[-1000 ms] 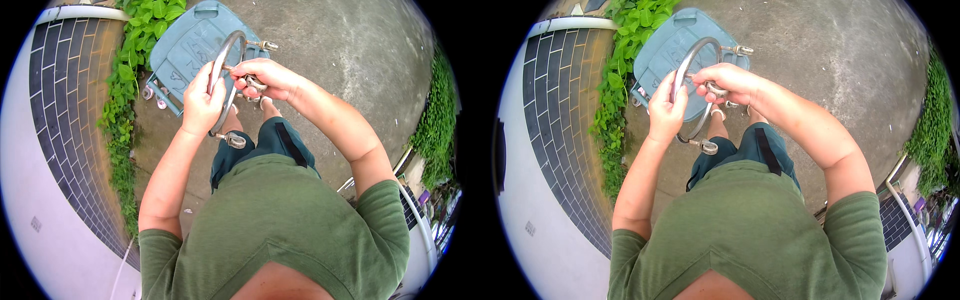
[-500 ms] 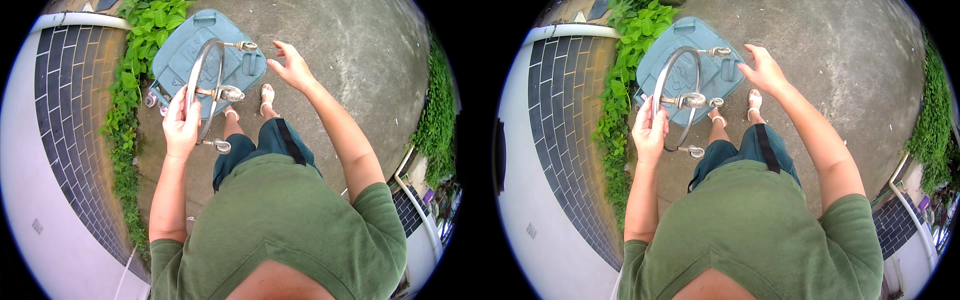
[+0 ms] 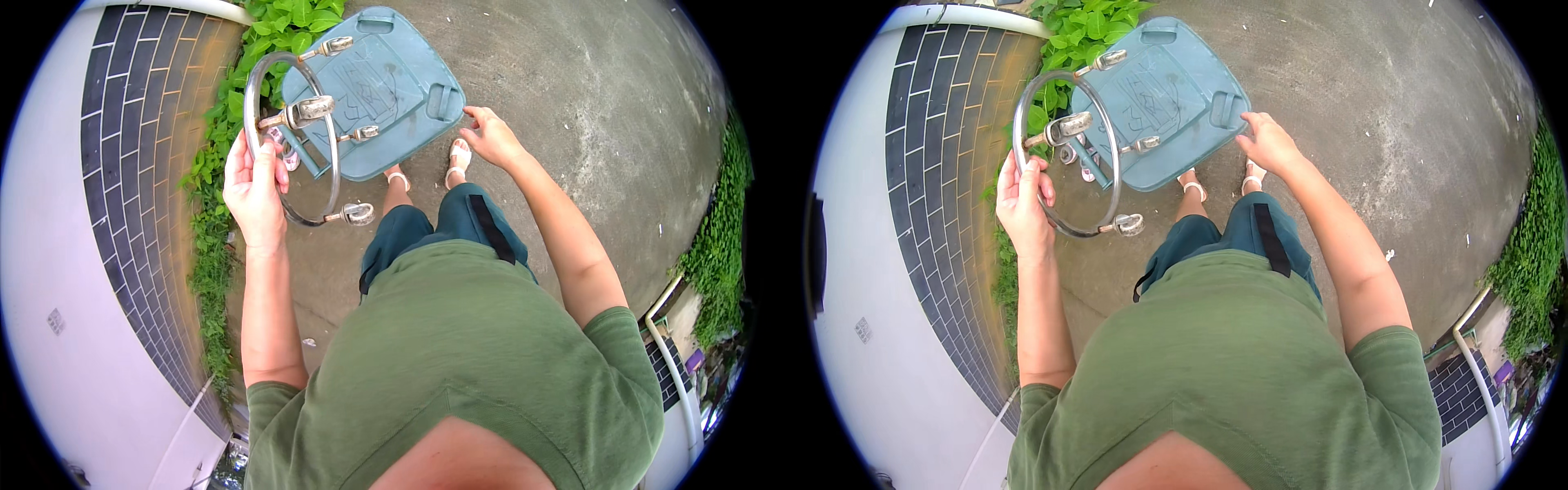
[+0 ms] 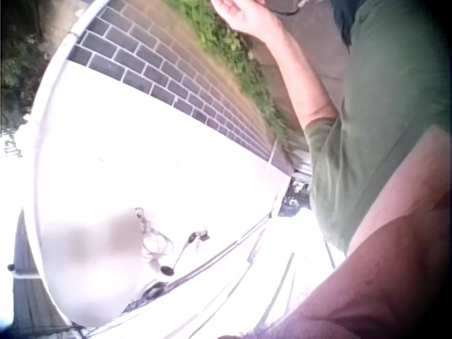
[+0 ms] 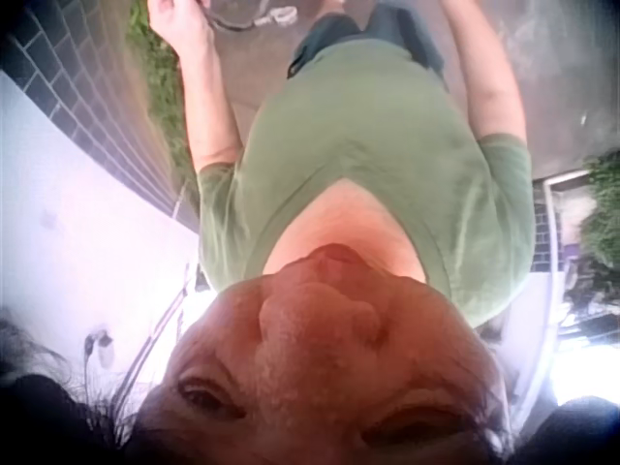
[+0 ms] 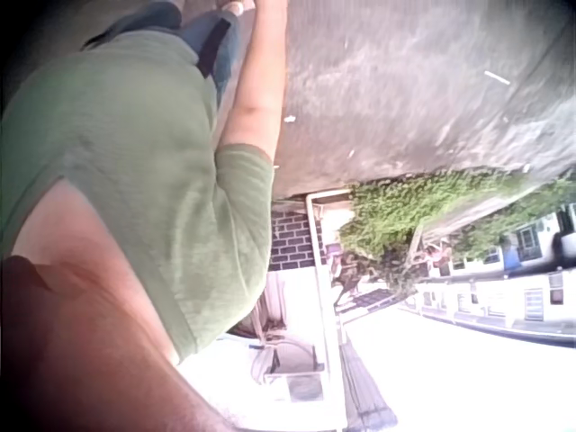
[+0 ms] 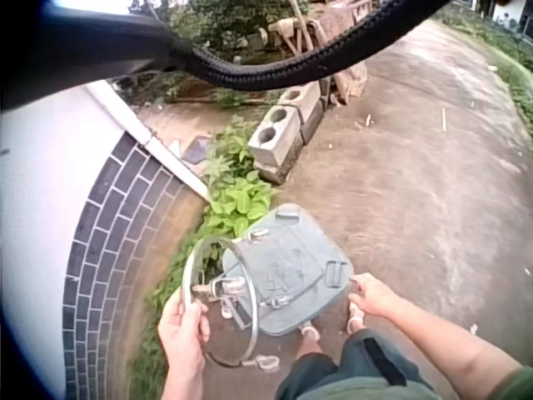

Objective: The person assembles a metal pot stand by attaching three small metal feet to a circular metal ring. After securing the feet, the person picks up a green plastic stool and walks along a narrow outdoor alleyway, carrying both items.

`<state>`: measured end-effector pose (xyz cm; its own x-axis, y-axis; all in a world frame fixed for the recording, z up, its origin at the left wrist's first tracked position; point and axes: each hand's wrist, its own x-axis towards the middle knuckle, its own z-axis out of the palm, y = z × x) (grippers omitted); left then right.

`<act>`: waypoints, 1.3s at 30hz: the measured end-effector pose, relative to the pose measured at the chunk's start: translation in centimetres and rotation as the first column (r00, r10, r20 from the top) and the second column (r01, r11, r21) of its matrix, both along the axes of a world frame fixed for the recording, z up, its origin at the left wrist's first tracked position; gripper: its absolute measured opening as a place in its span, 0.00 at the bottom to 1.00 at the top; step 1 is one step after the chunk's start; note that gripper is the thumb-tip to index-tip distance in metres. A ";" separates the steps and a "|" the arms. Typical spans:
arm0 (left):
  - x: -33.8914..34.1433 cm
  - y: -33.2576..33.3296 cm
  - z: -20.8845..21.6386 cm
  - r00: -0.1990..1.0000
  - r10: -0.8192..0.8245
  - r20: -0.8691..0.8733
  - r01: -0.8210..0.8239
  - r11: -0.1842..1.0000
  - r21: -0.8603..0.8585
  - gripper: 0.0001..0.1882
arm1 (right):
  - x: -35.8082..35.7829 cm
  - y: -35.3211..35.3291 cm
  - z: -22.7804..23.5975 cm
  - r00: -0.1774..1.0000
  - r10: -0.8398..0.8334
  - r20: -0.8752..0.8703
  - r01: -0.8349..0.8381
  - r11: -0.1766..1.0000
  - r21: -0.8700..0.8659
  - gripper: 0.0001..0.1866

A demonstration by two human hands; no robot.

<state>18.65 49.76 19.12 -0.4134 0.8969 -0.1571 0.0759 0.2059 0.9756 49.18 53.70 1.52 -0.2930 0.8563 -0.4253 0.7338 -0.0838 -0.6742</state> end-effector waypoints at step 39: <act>0.5 4.0 -7.5 0.772 0.072 0.631 -0.066 0.997 -0.032 0.11 | -5.6 1.9 -4.4 0.987 -0.157 -0.038 0.150 0.979 -0.137 0.20</act>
<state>19.17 53.71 11.66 -0.2795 0.8676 -0.4113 -0.5716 0.1939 0.7973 43.60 55.61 -2.85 -0.1854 0.8291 -0.5275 0.6721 -0.2847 -0.6836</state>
